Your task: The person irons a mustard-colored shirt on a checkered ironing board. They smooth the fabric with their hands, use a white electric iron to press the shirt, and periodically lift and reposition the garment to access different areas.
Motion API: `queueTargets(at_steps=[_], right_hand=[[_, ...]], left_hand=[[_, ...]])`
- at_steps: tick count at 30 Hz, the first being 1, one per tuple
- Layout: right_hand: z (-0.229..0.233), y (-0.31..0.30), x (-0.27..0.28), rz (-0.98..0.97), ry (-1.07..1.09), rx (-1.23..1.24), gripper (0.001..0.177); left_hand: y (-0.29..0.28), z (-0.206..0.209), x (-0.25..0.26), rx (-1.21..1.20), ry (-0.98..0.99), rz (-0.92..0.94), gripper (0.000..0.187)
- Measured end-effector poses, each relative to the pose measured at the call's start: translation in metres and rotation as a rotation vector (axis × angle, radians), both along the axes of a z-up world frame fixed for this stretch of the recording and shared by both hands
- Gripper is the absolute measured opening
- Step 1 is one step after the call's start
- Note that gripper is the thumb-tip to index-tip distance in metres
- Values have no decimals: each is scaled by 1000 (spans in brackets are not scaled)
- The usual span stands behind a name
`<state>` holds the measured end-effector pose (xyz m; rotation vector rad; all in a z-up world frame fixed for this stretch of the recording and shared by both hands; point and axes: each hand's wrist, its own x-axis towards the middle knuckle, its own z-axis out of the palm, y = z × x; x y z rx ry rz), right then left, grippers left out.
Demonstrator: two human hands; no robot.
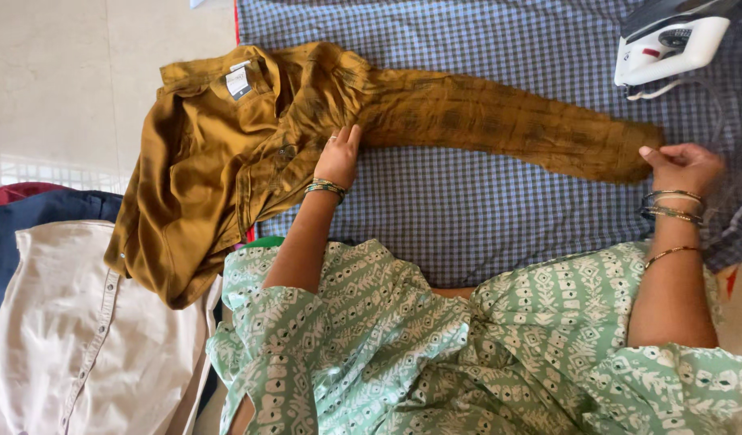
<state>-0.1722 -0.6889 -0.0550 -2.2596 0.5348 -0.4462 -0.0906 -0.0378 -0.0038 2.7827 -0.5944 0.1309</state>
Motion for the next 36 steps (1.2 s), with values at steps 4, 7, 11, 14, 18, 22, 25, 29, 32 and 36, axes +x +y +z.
queueTargets(at_steps=[4, 7, 11, 14, 18, 22, 25, 29, 32, 36], right_hand=[[8, -7, -8, -35, 13, 296, 23], [25, -8, -11, -35, -13, 544, 22], [50, 7, -19, 18, -155, 836, 20], [74, 21, -23, 50, -167, 1016, 17], [106, 38, -26, 110, -257, 1084, 18], [130, 33, -44, 232, -304, 877, 11], [159, 21, -69, 207, -269, 807, 12], [216, 26, -98, 262, -225, 506, 28], [229, 43, -92, 285, -152, 200, 38], [205, 50, -51, 321, -69, 120, 26]], left_hand=[[0, 2, -1, 70, 21, -14, 49], [1, 6, 4, -56, -11, 54, 48], [13, 8, 8, -183, -96, 125, 49], [15, 18, 9, -223, -81, 155, 56], [16, 52, 4, -193, -102, 40, 59], [26, 95, -6, -70, -166, -60, 45], [40, 115, -16, -5, -219, -109, 38], [57, 127, -30, -186, -470, -66, 24], [64, 127, -23, -194, -430, -10, 21], [66, 129, -3, -319, -334, -115, 20]])
